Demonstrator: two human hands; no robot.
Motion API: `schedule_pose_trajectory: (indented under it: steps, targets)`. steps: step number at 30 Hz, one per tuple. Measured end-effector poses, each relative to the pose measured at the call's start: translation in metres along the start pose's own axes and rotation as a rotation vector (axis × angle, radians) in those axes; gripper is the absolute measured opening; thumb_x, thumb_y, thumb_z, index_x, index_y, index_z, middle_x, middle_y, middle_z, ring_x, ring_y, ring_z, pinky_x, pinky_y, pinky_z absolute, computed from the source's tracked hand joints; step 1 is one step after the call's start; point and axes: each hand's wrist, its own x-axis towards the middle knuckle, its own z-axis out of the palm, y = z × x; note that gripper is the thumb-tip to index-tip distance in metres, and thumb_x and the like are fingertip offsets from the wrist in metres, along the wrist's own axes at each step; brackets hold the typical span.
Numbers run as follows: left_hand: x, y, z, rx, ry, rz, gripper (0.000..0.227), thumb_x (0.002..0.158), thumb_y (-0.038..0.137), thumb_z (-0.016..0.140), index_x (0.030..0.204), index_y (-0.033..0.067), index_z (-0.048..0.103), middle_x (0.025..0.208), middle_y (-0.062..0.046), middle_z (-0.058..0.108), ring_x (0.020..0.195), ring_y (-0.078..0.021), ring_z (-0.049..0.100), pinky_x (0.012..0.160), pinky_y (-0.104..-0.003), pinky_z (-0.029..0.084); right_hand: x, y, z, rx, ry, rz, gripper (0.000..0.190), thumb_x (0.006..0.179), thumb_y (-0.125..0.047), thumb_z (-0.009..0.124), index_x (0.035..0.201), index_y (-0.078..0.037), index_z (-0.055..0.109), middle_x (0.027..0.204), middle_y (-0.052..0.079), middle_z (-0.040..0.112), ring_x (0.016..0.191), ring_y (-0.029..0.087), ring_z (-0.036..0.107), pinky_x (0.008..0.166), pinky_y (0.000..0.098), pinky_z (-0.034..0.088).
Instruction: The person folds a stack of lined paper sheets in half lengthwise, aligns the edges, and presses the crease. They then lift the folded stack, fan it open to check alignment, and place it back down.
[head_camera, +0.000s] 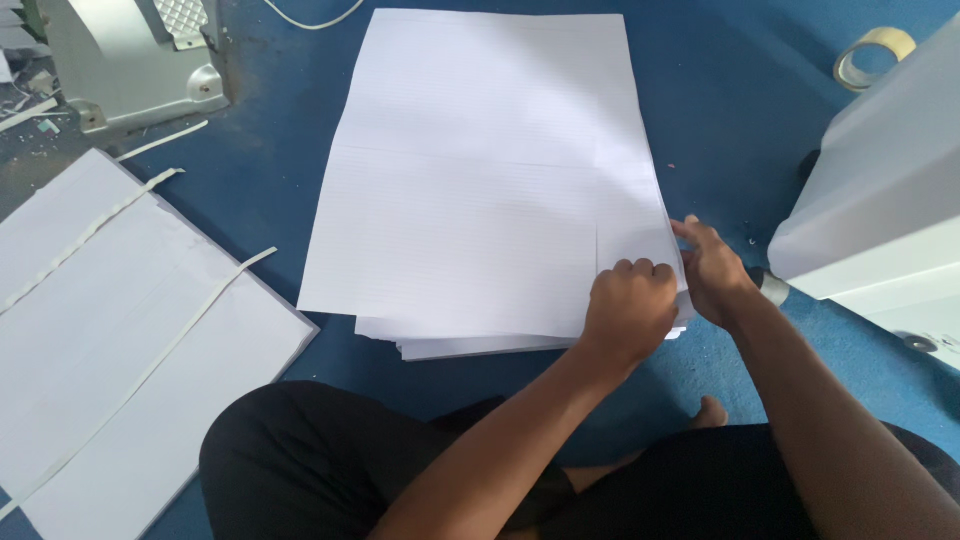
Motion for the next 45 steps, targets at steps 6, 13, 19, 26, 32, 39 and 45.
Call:
schedule_pose_trajectory:
  steps: [6, 13, 19, 26, 32, 39, 45]
  targets:
    - [0.005, -0.002, 0.011, 0.067, -0.061, 0.047, 0.012, 0.084, 0.008, 0.072, 0.074, 0.0033, 0.068, 0.072, -0.014, 0.069, 0.063, -0.023, 0.065, 0.056, -0.035, 0.051, -0.013, -0.016, 0.01, -0.214, -0.026, 0.025, 0.071, 0.094, -0.032, 0.056, 0.156, -0.006, 0.033, 0.147, 0.024, 0.049, 0.137, 0.036, 0.046, 0.113, 0.0534, 0.04]
    - [-0.005, -0.016, -0.006, -0.085, -0.295, 0.073, 0.048, 0.079, 0.045, 0.075, 0.098, 0.001, 0.072, 0.103, -0.017, 0.071, 0.095, -0.0297, 0.066, 0.083, -0.045, 0.052, -0.016, -0.011, 0.016, -0.262, 0.019, -0.022, 0.072, 0.092, -0.014, 0.058, 0.159, -0.011, 0.03, 0.137, 0.027, 0.056, 0.118, 0.034, 0.064, 0.094, 0.0439, 0.058]
    - [-0.03, -0.05, -0.055, 0.164, -0.472, -0.047, 0.113, 0.071, 0.081, 0.067, 0.147, 0.0012, 0.042, 0.157, -0.026, 0.031, 0.149, -0.0383, 0.02, 0.117, -0.064, 0.014, -0.014, -0.006, 0.016, -0.251, 0.025, -0.095, 0.074, 0.087, -0.007, 0.063, 0.156, -0.011, 0.037, 0.136, 0.024, 0.057, 0.117, 0.034, 0.062, 0.099, 0.0447, 0.053]
    - [-0.043, -0.054, -0.076, 0.295, -0.727, -0.257, 0.157, 0.048, 0.091, 0.075, 0.158, -0.0017, 0.013, 0.165, -0.03, 0.005, 0.155, -0.0402, -0.004, 0.12, -0.065, 0.0, -0.012, 0.001, 0.018, -0.283, 0.017, -0.138, 0.072, 0.088, -0.008, 0.06, 0.156, -0.009, 0.039, 0.135, 0.023, 0.06, 0.117, 0.033, 0.064, 0.102, 0.0438, 0.052]
    - [-0.032, -0.032, -0.046, 0.273, -0.726, -0.301, 0.164, 0.047, 0.089, 0.078, 0.156, -0.0095, 0.006, 0.164, -0.033, 0.001, 0.153, -0.0455, -0.009, 0.118, -0.067, -0.001, -0.003, 0.008, 0.012, -0.202, -0.031, -0.214, 0.069, 0.087, -0.007, 0.061, 0.153, -0.004, 0.04, 0.135, 0.022, 0.059, 0.118, 0.031, 0.062, 0.101, 0.0421, 0.051]
    - [-0.034, -0.032, -0.026, 0.198, -0.626, -0.202, 0.137, 0.06, 0.052, 0.094, 0.154, -0.0102, 0.015, 0.164, -0.032, 0.011, 0.155, -0.0455, 0.005, 0.122, -0.063, 0.009, 0.004, 0.015, 0.008, -0.209, -0.019, -0.234, 0.07, 0.086, -0.007, 0.062, 0.152, -0.004, 0.041, 0.133, 0.021, 0.059, 0.116, 0.031, 0.063, 0.099, 0.0417, 0.053]
    - [-0.046, -0.063, -0.053, 0.113, -0.575, -0.021, 0.072, 0.08, 0.011, 0.079, 0.144, 0.0, 0.051, 0.159, -0.024, 0.037, 0.152, -0.036, 0.029, 0.125, -0.045, 0.024, 0.002, 0.014, 0.009, -0.222, -0.001, -0.236, 0.073, 0.084, -0.008, 0.064, 0.152, -0.004, 0.04, 0.133, 0.021, 0.059, 0.115, 0.031, 0.063, 0.1, 0.0405, 0.053]
